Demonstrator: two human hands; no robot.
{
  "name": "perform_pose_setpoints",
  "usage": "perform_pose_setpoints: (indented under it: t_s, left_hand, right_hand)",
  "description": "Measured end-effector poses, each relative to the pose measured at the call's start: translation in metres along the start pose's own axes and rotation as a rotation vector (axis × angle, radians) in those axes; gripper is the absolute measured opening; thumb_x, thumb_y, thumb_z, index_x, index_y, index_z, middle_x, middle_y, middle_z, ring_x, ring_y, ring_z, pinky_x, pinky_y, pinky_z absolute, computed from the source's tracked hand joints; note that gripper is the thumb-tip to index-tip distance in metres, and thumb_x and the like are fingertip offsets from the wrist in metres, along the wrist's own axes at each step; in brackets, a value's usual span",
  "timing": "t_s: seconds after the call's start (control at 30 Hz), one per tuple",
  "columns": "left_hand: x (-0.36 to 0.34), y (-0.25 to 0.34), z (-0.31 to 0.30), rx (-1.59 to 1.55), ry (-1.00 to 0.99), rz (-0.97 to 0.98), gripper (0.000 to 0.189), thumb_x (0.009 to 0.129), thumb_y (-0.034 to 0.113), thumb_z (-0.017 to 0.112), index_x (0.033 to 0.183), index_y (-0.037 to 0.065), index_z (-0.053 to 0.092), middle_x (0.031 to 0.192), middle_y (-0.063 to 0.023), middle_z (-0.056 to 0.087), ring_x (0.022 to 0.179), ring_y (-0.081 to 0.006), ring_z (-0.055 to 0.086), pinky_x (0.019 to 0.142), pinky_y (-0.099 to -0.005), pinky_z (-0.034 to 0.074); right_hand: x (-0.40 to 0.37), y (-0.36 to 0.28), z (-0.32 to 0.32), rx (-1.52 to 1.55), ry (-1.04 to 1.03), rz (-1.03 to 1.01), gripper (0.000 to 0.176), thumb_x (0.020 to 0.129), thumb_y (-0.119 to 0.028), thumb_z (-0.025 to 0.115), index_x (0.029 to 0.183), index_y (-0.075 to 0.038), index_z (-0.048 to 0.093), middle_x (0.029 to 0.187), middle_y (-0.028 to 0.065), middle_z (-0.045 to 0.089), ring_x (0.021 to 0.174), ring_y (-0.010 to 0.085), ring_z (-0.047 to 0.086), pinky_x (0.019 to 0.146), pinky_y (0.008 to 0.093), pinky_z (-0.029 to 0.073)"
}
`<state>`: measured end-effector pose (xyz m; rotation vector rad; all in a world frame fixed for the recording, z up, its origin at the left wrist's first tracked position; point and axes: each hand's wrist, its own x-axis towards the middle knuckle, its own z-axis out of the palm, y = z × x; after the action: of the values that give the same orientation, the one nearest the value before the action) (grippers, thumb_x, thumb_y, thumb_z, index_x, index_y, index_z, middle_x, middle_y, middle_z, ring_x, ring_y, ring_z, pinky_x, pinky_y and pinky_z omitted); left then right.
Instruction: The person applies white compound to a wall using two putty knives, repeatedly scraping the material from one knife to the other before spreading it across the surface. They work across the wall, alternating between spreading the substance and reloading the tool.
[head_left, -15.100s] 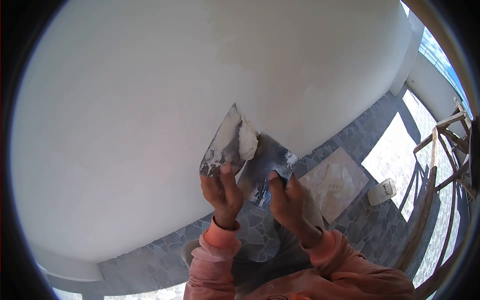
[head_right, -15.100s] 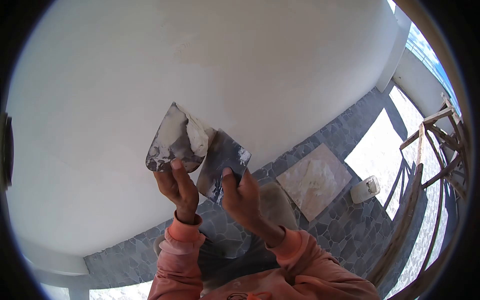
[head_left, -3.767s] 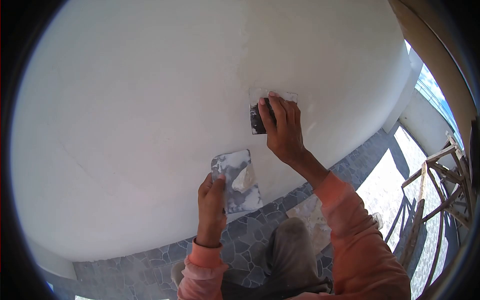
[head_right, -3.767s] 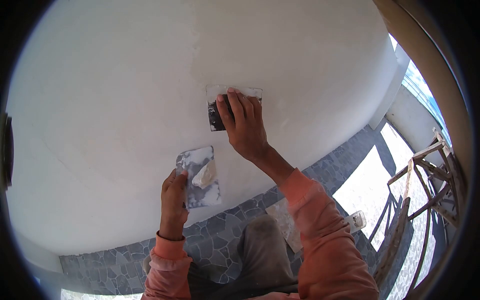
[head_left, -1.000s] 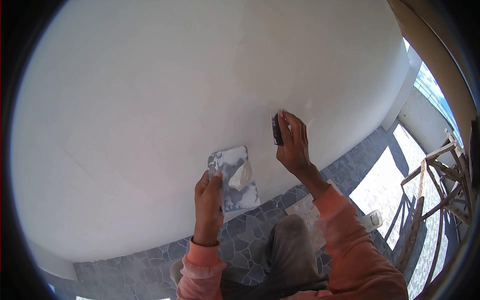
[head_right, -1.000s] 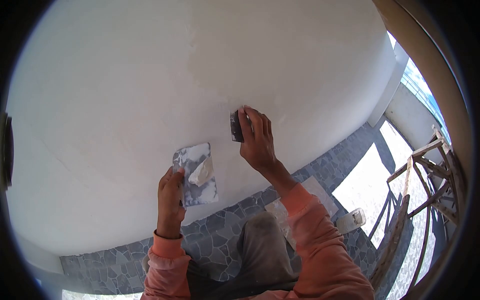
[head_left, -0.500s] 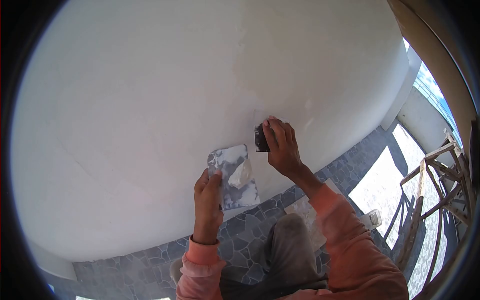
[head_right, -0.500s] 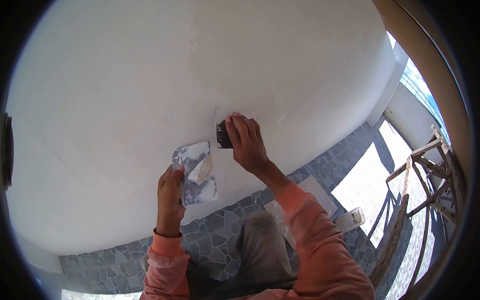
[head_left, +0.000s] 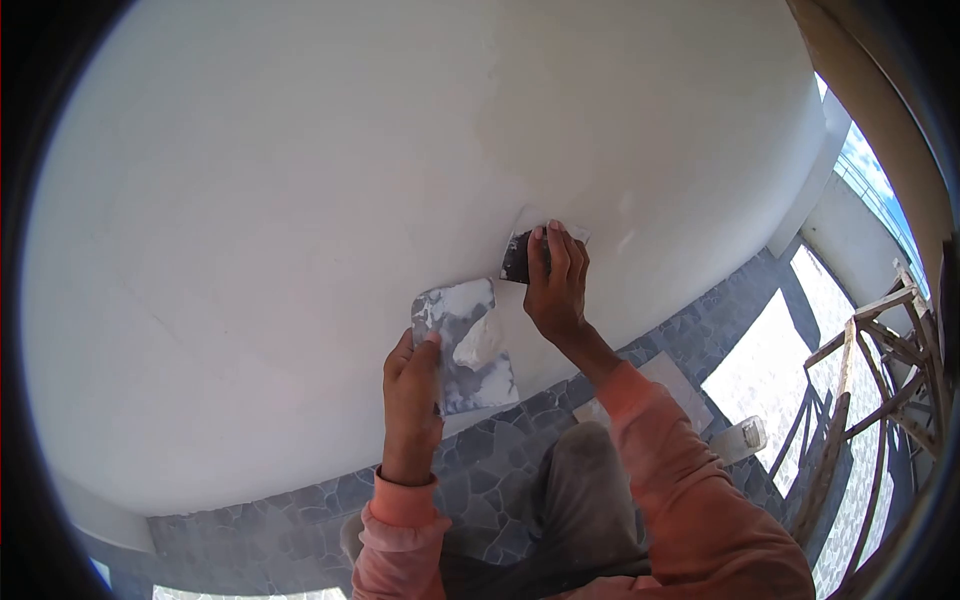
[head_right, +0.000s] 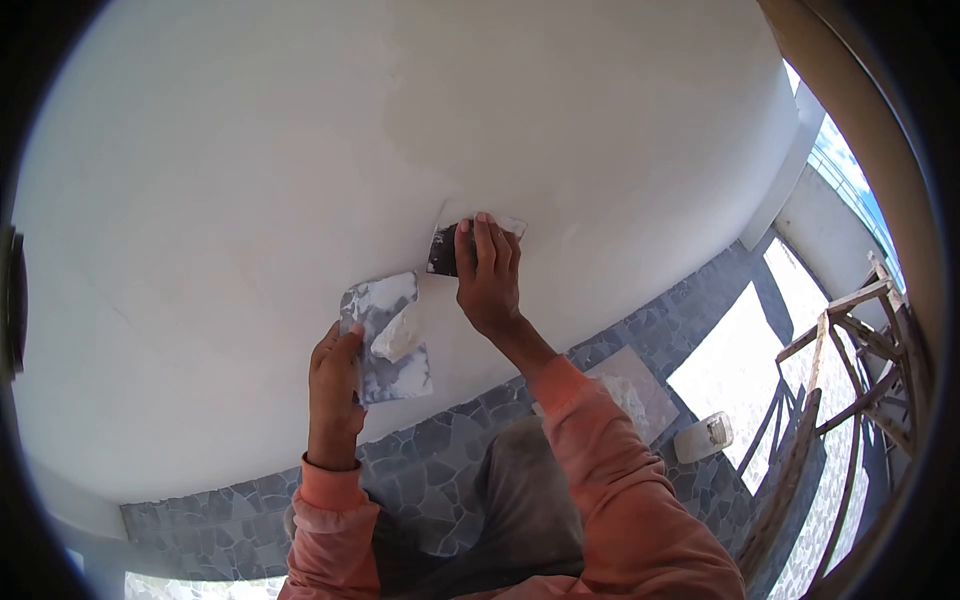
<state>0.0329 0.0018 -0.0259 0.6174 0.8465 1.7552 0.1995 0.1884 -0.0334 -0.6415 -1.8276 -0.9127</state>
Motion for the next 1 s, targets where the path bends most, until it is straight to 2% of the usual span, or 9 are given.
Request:
perform_pose_setpoints:
  t_s: [0.07, 0.17, 0.27, 0.4, 0.53, 0.63, 0.73, 0.87, 1.0]
  left_hand:
    - [0.005, -0.005, -0.008, 0.039, -0.004, 0.026, 0.034, 0.102, 0.012, 0.046, 0.128, -0.008, 0.054, 0.114, -0.0177, 0.069, 0.098, -0.0248, 0.073, 0.084, -0.0353, 0.063]
    - [0.000, 0.002, -0.005, -0.012, -0.054, -0.012, 0.033, 0.102, 0.013, 0.053, 0.129, -0.006, 0.057, 0.110, -0.0080, 0.069, 0.095, -0.0136, 0.065, 0.081, -0.0278, 0.053]
    - [-0.003, 0.006, -0.002, 0.009, -0.036, -0.010, 0.033, 0.102, 0.013, 0.053, 0.129, -0.006, 0.057, 0.110, -0.0082, 0.068, 0.096, -0.0135, 0.065, 0.082, -0.0277, 0.053]
    - [-0.004, 0.008, 0.002, -0.021, -0.031, -0.020, 0.033, 0.103, 0.014, 0.053, 0.129, -0.006, 0.057, 0.109, -0.0084, 0.069, 0.096, -0.0139, 0.066, 0.083, -0.0281, 0.054]
    - [-0.004, 0.012, 0.001, -0.011, -0.010, -0.043, 0.033, 0.103, 0.013, 0.053, 0.129, -0.006, 0.057, 0.109, -0.0086, 0.069, 0.096, -0.0140, 0.066, 0.083, -0.0287, 0.054]
    - [-0.003, 0.013, 0.000, 0.044, -0.056, -0.011, 0.034, 0.102, 0.011, 0.048, 0.130, -0.007, 0.054, 0.114, -0.0147, 0.069, 0.097, -0.0210, 0.071, 0.083, -0.0326, 0.060]
    - [-0.002, 0.010, -0.002, 0.064, -0.067, 0.017, 0.035, 0.102, 0.011, 0.046, 0.131, -0.008, 0.053, 0.116, -0.0174, 0.069, 0.098, -0.0241, 0.073, 0.083, -0.0343, 0.063]
    - [-0.006, 0.016, 0.004, 0.038, -0.062, 0.028, 0.036, 0.102, 0.011, 0.047, 0.132, -0.009, 0.053, 0.116, -0.0169, 0.069, 0.097, -0.0231, 0.073, 0.083, -0.0340, 0.063]
    - [-0.010, 0.020, 0.006, 0.009, -0.062, -0.004, 0.036, 0.103, 0.013, 0.051, 0.133, -0.007, 0.055, 0.114, -0.0114, 0.069, 0.098, -0.0163, 0.068, 0.084, -0.0298, 0.056]
  right_hand:
    - [-0.013, -0.001, 0.002, 0.053, -0.044, -0.017, 0.049, 0.090, 0.006, 0.055, 0.139, 0.008, 0.053, 0.142, 0.0234, 0.045, 0.129, 0.0394, 0.051, 0.105, 0.0532, 0.045]
    - [-0.037, 0.012, -0.020, 0.219, -0.204, -0.071, 0.053, 0.089, 0.004, 0.056, 0.142, 0.007, 0.049, 0.143, 0.0240, 0.044, 0.130, 0.0407, 0.050, 0.106, 0.0527, 0.044]
    - [-0.038, 0.018, -0.038, 0.320, -0.193, 0.135, 0.057, 0.089, 0.003, 0.055, 0.144, 0.008, 0.045, 0.143, 0.0245, 0.044, 0.128, 0.0413, 0.049, 0.107, 0.0516, 0.043]
    - [-0.009, 0.010, -0.027, 0.466, -0.120, 0.572, 0.062, 0.086, 0.009, 0.050, 0.147, 0.013, 0.038, 0.139, 0.0264, 0.044, 0.124, 0.0440, 0.048, 0.104, 0.0512, 0.044]
    - [0.014, -0.023, -0.024, 0.324, -0.120, 0.393, 0.068, 0.078, 0.011, 0.058, 0.144, 0.014, 0.040, 0.138, 0.0261, 0.045, 0.125, 0.0449, 0.048, 0.103, 0.0523, 0.045]
    - [0.007, -0.025, -0.033, 0.292, -0.148, 0.037, 0.071, 0.074, 0.012, 0.062, 0.143, 0.011, 0.045, 0.139, 0.0246, 0.046, 0.125, 0.0424, 0.051, 0.103, 0.0521, 0.046]
    - [0.005, -0.004, -0.044, 0.396, -0.200, -0.017, 0.071, 0.073, 0.012, 0.063, 0.142, 0.008, 0.048, 0.139, 0.0228, 0.049, 0.124, 0.0402, 0.055, 0.103, 0.0512, 0.046]
    - [0.038, 0.030, -0.053, 0.310, -0.070, 0.058, 0.071, 0.079, 0.012, 0.065, 0.147, 0.001, 0.047, 0.139, 0.0173, 0.051, 0.125, 0.0365, 0.055, 0.104, 0.0479, 0.046]
    - [0.077, 0.051, -0.046, 0.205, -0.033, 0.087, 0.069, 0.082, 0.010, 0.067, 0.147, 0.000, 0.047, 0.139, 0.0157, 0.051, 0.124, 0.0341, 0.055, 0.103, 0.0453, 0.047]
